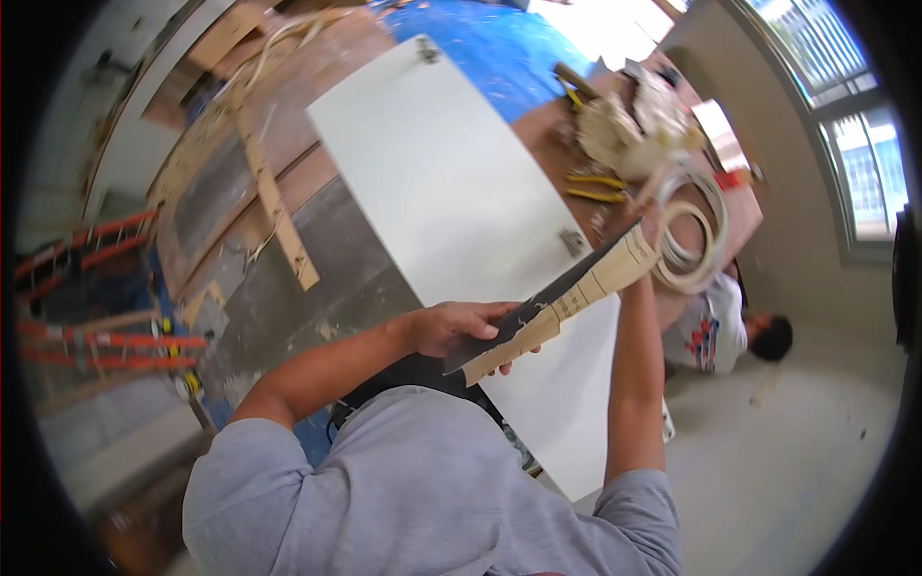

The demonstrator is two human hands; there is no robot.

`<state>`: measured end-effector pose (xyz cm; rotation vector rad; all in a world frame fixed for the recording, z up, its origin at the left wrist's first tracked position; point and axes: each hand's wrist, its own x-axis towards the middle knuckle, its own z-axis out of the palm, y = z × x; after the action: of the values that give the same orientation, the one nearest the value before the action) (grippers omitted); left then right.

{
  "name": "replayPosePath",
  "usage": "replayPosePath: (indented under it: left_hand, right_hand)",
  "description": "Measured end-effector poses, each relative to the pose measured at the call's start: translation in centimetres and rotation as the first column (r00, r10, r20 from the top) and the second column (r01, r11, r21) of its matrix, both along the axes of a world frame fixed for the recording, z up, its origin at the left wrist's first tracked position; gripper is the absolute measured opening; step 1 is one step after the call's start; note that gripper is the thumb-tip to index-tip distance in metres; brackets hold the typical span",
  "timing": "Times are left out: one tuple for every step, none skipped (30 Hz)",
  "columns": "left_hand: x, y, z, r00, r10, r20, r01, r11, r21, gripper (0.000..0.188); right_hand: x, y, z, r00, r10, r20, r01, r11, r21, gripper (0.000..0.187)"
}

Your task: The person sands the edge of a white cabinet door using a sanding block, then wipes the edge with a cloth and continues sanding with a larger tool.

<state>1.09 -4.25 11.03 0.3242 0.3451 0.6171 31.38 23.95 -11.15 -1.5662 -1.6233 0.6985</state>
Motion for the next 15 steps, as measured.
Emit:
replayPosePath:
  left_hand:
    - [-1.8,-1.2,-0.4,0.998,0.055,0.008,-0.055,0.998,-0.007,0.085]
    - [-3.3,-2.7,-1.2,0.994,0.109,0.018,-0.109,0.994,-0.014,0.085]
    - [-4.6,-3.7,-1.8,0.988,0.15,0.036,-0.149,0.989,-0.021,0.085]
    - [-5.8,-4.5,-1.9,0.984,0.176,-0.014,-0.176,0.984,-0.009,0.086]
    - [-6.7,-5.3,-1.8,0.979,0.194,-0.065,-0.194,0.981,0.006,0.086]
    - [-7.3,-5.8,-1.7,0.971,0.209,-0.118,-0.208,0.978,0.019,0.086]
    - [-7.5,-6.2,-1.9,0.958,0.249,-0.144,-0.244,0.968,0.054,0.086]
    - [-7.3,-6.3,-2.1,0.943,0.288,-0.167,-0.275,0.957,0.094,0.085]
    - [-7.2,-6.3,-2.2,0.929,0.32,-0.187,-0.298,0.945,0.138,0.085]
    - [-7.4,-5.8,-2.8,0.938,0.3,-0.175,-0.266,0.944,0.196,0.084]
    - [-7.7,-4.6,-3.7,0.957,0.248,-0.149,-0.203,0.943,0.264,0.084]
    - [-7.6,-4.9,-4.2,0.952,0.26,-0.163,-0.202,0.93,0.306,0.084]
    - [-7.6,-5.2,-4.1,0.953,0.272,-0.133,-0.228,0.933,0.277,0.082]
    - [-7.6,-6.1,-3.8,0.94,0.319,-0.121,-0.284,0.928,0.241,0.079]
    - [-7.6,-5.9,-3.5,0.949,0.306,-0.083,-0.281,0.933,0.225,0.077]
  right_hand:
    - [-0.4,1.1,-0.2,0.991,-0.02,0.136,0.024,0.999,-0.028,0.041]
    - [-0.8,1.8,-0.2,0.961,-0.036,0.274,0.05,0.998,-0.045,0.042]
    - [-0.9,2.3,0.0,0.908,-0.063,0.414,0.09,0.995,-0.047,0.043]
    - [-2.5,2.3,0.7,0.873,-0.11,0.475,0.147,0.988,-0.04,0.044]
    - [-3.5,2.2,1.4,0.83,-0.162,0.533,0.213,0.977,-0.033,0.046]
    - [-4.5,1.9,2.1,0.818,-0.247,0.52,0.306,0.952,-0.029,0.047]
    - [-4.9,1.5,2.3,0.861,-0.255,0.439,0.319,0.945,-0.077,0.047]
    - [-4.4,1.6,2.9,0.894,-0.269,0.357,0.331,0.936,-0.123,0.046]
    - [-3.1,2.2,3.5,0.916,-0.293,0.273,0.346,0.923,-0.169,0.046]
    - [0.6,3.0,2.7,0.933,-0.356,0.05,0.356,0.895,-0.271,0.045]
    - [6.6,3.4,1.2,0.879,-0.448,-0.165,0.372,0.859,-0.352,0.044]
    - [5.9,2.4,1.8,0.886,-0.417,-0.203,0.337,0.879,-0.339,0.043]
    - [5.2,1.3,3.2,0.892,-0.383,-0.238,0.302,0.899,-0.318,0.042]
    - [0.7,-1.5,6.6,0.961,-0.263,-0.089,0.245,0.954,-0.176,0.041]
    - [2.1,-3.1,7.8,0.94,-0.277,-0.198,0.255,0.958,-0.133,0.04]
